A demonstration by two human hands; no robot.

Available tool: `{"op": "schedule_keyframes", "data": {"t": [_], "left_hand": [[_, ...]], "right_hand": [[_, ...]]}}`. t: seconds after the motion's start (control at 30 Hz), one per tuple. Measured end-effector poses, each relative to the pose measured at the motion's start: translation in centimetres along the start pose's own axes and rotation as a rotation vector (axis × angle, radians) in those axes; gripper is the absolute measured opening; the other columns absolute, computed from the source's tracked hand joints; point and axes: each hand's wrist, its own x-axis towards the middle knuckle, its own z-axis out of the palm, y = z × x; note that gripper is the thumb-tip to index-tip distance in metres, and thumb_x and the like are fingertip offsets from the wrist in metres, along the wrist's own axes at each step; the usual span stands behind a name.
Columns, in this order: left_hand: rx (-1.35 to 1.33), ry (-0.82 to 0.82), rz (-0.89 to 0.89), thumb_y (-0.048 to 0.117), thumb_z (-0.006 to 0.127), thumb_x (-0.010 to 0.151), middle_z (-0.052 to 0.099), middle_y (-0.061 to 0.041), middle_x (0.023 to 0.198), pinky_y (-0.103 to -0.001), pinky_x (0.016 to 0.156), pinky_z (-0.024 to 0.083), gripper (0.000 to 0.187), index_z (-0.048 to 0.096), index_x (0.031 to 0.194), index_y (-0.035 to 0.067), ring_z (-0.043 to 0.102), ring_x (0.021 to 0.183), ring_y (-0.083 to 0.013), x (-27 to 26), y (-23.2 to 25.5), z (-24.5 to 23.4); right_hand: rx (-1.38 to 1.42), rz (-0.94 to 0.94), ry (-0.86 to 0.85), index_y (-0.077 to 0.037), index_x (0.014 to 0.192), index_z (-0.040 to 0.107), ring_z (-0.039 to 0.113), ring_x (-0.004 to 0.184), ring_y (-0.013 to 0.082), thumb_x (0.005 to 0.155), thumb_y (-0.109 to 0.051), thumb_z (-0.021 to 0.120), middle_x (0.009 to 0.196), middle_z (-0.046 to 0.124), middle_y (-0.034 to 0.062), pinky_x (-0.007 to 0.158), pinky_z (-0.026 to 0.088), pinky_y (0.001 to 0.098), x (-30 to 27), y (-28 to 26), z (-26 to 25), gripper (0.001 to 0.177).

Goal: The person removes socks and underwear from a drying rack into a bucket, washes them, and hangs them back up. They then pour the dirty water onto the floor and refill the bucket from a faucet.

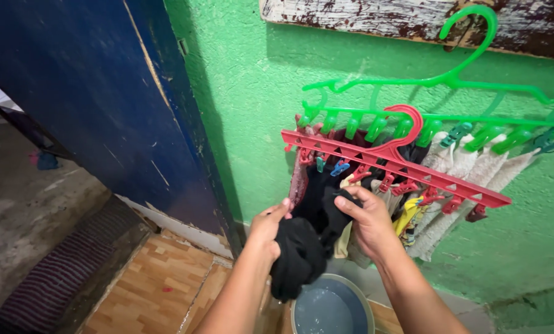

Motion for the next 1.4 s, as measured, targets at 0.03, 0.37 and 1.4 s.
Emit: {"op": "schedule_keyframes", "data": {"t": [0.03, 0.37, 1.4], "left_hand": [[0.005, -0.003, 0.006, 0.02, 0.082, 0.086, 0.066, -0.006, 0.081, -0.032, 0.066, 0.058, 0.023, 0.072, 0.089, 0.0, 0.064, 0.071, -0.0181, 0.0, 0.1, -0.1], [0.105, 0.009, 0.091, 0.02, 0.081, 0.088, 0.065, -0.006, 0.077, -0.032, 0.058, 0.052, 0.022, 0.069, 0.087, 0.001, 0.06, 0.064, -0.016, -1.9, 0.9, 1.4], [0.108, -0.21, 0.139, 0.024, 0.084, 0.079, 0.072, -0.009, 0.092, -0.033, 0.069, 0.059, 0.033, 0.07, 0.102, 0.003, 0.071, 0.078, -0.0189, -5.9, 0.1, 4.7]], "right_hand": [[-0.07, -0.058, -0.011, 0.0, 0.11, 0.071, 0.056, 0.111, 0.0202, 0.091, -0.006, 0.078, 0.117, 0.062, 0.0092, 0.097, 0.045, 0.0315, 0.0, 0.0, -0.3, 0.021], [-0.321, -0.152, -0.1, -0.004, 0.104, 0.074, 0.059, 0.11, 0.0162, 0.084, -0.008, 0.07, 0.112, 0.067, 0.0056, 0.098, 0.044, 0.0303, -0.7, -1.5, 1.4, 0.021], [-0.794, -0.096, 0.0, -0.006, 0.109, 0.045, 0.057, 0.084, 0.0147, 0.073, -0.012, 0.087, 0.091, 0.06, 0.0067, 0.075, 0.051, 0.0303, -2.7, 3.5, 4.1, 0.056]]}}
